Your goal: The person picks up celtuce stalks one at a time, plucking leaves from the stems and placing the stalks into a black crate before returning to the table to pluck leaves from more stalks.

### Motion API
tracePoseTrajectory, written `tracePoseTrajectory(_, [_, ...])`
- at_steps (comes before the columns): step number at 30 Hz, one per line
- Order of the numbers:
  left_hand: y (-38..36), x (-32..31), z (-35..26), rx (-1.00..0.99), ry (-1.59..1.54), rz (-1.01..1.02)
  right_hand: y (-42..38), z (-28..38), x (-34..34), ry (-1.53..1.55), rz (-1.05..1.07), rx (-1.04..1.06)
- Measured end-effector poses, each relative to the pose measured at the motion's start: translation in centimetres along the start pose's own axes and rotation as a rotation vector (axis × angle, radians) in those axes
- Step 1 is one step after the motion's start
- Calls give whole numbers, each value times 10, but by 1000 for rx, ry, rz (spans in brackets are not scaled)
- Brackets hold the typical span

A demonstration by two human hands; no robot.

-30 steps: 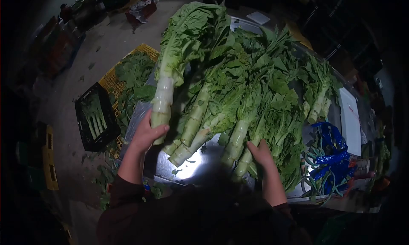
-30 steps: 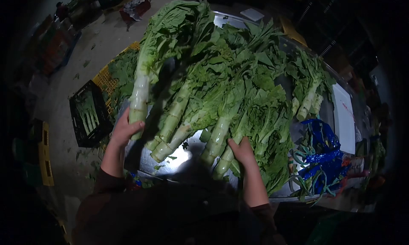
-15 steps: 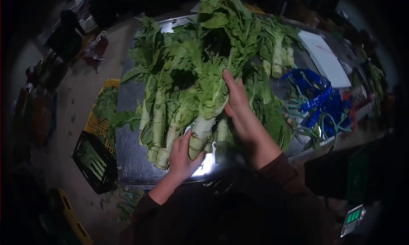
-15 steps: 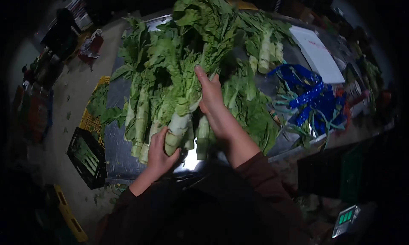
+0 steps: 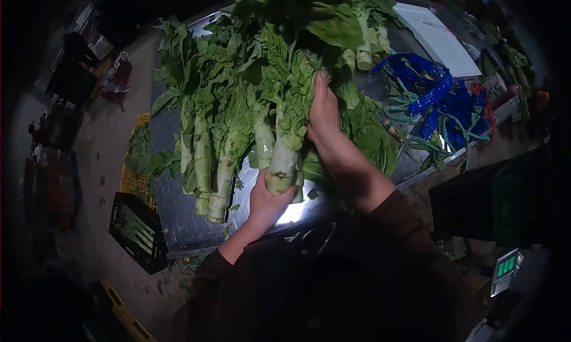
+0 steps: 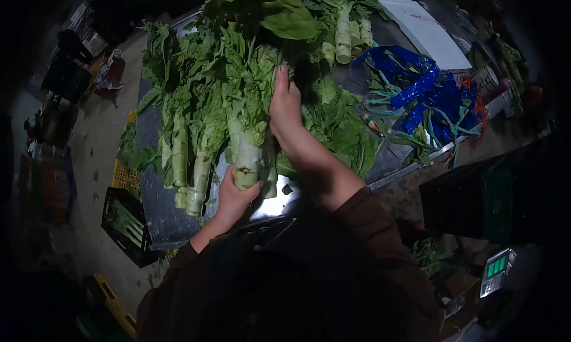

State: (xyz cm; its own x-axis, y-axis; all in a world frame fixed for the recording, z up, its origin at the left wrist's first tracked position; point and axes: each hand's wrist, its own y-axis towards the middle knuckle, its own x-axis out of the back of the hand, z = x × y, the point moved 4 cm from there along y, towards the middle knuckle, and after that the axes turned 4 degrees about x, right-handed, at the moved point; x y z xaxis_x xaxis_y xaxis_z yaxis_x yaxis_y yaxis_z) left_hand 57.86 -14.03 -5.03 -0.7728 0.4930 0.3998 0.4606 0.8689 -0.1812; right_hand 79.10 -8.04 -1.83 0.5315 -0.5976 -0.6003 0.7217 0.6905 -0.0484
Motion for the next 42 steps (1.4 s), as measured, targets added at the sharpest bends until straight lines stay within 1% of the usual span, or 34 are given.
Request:
tracePoseTrajectory(2, [2, -2, -1, -8, 2, -26, 5, -2, 4, 2, -5, 0])
tracePoseTrajectory(4, [3, -4, 1, -19, 68, -83, 7, -11, 9, 128, -78, -142])
tracePoseTrajectory(6, [4, -7, 2, -32, 71, -104, 5, -1, 4, 90, -54, -127])
tracePoseTrajectory(8, [3, -6, 4, -34, 74, -123, -5, 4, 6, 198, -76, -175])
tracePoseTrajectory(9, [4, -5, 4, -39, 89, -143, -6, 3, 8, 196, -76, -179])
tracePoseTrajectory(11, [3, -4, 6, -38, 104, -163, -10, 2, 5, 310, 48, -196])
tracePoseTrajectory(12, [3, -5, 7, -40, 105, -156, -11, 0, 6, 310, 47, -199])
tracePoseTrajectory(14, [5, -7, 8, -46, 105, -149, -12, -1, 2, 273, 159, -155])
tracePoseTrajectory(15, [5, -8, 8, -49, 144, -173, -13, 0, 1, 186, 137, -169])
tracePoseTrajectory(16, [5, -8, 8, -50, 185, -195, -8, -1, 2, 187, 134, -168])
tracePoseTrajectory(18, [5, -9, 9, -53, 192, -204, 1, -8, 5, 59, 58, -327])
tracePoseTrajectory(19, [6, -10, 10, -58, 196, -219, 1, -9, 7, 64, 56, -323])
tracePoseTrajectory(21, [4, -14, 12, -44, 184, -219, -3, -2, 5, -70, 45, -250])
tracePoseTrajectory(22, [4, -15, 14, -28, 168, -223, -1, -4, 7, -140, 1, -306])
tracePoseTrajectory(23, [4, -15, 18, -37, 168, -226, 2, -6, 7, -137, 5, -298])
tracePoseTrajectory(25, [4, -17, 25, -35, 151, -244, 6, -8, 1, 70, 145, -256])
tracePoseTrajectory(26, [4, -16, 21, -41, 147, -248, 5, -2, 0, 36, 97, -275])
tracePoseTrajectory(27, [3, -17, 19, 18, 145, -179, 6, -1, 2, 34, 101, -272])
tracePoseTrajectory(28, [2, -18, 20, 76, 145, -109, 7, 0, 9, -143, 82, -200])
tracePoseTrajectory(29, [4, -15, 23, 70, 145, -112, 8, 2, 11, -317, 61, -124])
tracePoseTrajectory(30, [7, -16, 26, 1, 103, -40, 8, 2, 9, -267, 47, -18])
tracePoseTrajectory(31, [9, -16, 28, -62, 59, 32, 7, 1, 11, -271, 52, -19])
tracePoseTrajectory(33, [12, 8, -6, -236, 141, -140, -5, 18, 6, -528, -4, 78])
tracePoseTrajectory(36, [42, 44, -64, -602, 245, -420, -12, 9, 0, -532, 72, 132])
tracePoseTrajectory(38, [62, 55, -109, -715, 289, -491, -19, 3, -4, -585, 125, 163])
tracePoseTrajectory(40, [83, 56, -144, -773, 422, -545, -28, -6, -9, -743, 235, -110])
tracePoseTrajectory(41, [90, 54, -155, -713, 428, -582, -42, 1, -23, -642, 185, 58])
tracePoseTrajectory(42, [95, 58, -155, -707, 425, -597, -46, 0, -23, -646, 200, 59])
